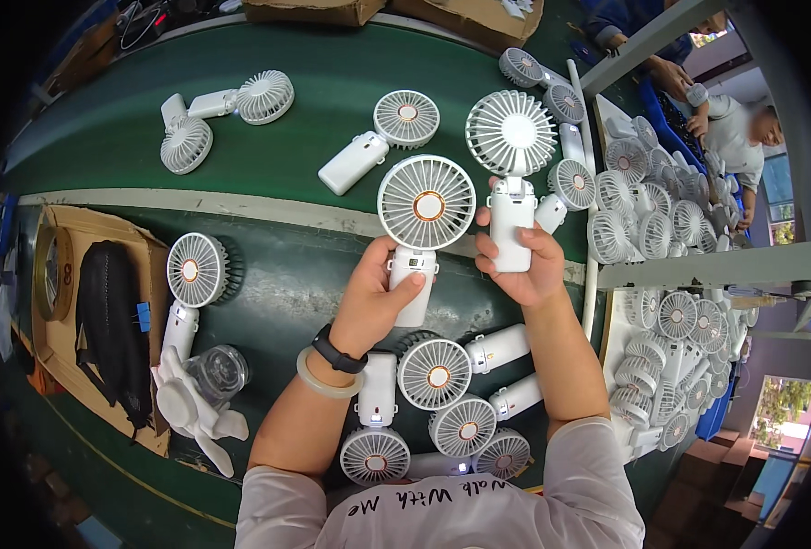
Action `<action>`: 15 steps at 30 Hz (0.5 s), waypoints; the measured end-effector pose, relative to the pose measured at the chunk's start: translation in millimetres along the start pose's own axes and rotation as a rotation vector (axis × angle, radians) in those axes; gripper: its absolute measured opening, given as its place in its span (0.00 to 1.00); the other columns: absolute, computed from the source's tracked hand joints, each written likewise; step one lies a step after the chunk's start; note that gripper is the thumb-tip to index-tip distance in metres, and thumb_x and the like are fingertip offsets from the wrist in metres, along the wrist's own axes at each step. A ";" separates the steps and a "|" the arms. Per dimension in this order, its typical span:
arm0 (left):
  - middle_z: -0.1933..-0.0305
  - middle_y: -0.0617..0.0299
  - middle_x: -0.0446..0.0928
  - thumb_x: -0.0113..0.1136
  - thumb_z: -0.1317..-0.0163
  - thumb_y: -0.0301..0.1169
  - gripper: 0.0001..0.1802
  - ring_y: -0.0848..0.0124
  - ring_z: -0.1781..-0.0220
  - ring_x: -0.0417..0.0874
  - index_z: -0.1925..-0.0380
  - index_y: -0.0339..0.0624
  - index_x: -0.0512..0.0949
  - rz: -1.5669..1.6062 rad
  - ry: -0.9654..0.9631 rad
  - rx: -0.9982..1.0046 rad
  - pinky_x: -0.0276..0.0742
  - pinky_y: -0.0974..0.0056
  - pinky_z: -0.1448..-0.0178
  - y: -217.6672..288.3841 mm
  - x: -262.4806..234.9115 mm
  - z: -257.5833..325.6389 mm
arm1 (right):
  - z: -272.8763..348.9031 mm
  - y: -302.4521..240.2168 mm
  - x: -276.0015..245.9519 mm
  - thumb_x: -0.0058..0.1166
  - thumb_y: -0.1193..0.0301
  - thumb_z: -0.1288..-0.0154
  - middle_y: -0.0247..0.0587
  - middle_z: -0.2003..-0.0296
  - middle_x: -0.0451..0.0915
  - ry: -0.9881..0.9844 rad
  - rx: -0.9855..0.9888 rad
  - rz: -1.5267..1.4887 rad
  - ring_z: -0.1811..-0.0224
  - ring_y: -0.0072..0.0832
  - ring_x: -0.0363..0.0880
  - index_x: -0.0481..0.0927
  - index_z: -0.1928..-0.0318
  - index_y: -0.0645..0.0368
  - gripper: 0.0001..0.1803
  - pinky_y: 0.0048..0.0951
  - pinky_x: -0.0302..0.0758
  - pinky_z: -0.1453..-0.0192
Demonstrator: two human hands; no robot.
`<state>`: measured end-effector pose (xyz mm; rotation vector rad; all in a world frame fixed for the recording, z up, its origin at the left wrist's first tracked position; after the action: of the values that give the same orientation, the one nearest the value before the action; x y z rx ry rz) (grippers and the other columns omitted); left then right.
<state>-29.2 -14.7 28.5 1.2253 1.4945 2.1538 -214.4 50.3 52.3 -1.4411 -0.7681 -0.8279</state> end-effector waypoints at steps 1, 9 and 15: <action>0.54 0.56 0.74 0.54 0.40 0.20 0.22 0.71 0.54 0.78 0.46 0.35 0.62 0.013 -0.001 -0.009 0.75 0.66 0.49 0.3 0.6 -0.5 | 0.8 -2.7 0.1 0.50 0.70 0.41 0.48 0.53 0.71 -0.019 -0.005 0.006 0.65 0.33 0.72 0.56 0.35 0.54 0.33 0.33 0.74 0.64; 0.52 0.56 0.74 0.53 0.40 0.19 0.23 0.70 0.52 0.77 0.44 0.35 0.61 0.018 -0.016 0.078 0.74 0.64 0.47 2.1 4.1 -2.1 | 14.2 -11.0 10.9 0.49 0.57 0.36 0.49 0.52 0.69 -0.049 -0.017 0.057 0.69 0.31 0.69 0.49 0.32 0.53 0.37 0.31 0.71 0.69; 0.48 0.53 0.74 0.54 0.39 0.23 0.26 0.67 0.49 0.78 0.41 0.38 0.60 -0.001 -0.037 0.095 0.74 0.62 0.45 0.5 1.7 -0.8 | 21.0 -5.7 14.3 0.44 0.49 0.35 0.50 0.51 0.70 -0.070 0.004 0.061 0.70 0.32 0.69 0.49 0.32 0.53 0.38 0.31 0.70 0.70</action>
<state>-30.7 -14.4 29.7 1.2879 1.5973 2.0694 -210.9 71.2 67.5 -1.4895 -0.7739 -0.7318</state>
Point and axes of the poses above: each hand's wrist, its own z-axis away from the middle knuckle, its own x-axis out of the palm, y = z × x, the point moved 3 cm from there along -z, towards the middle knuckle
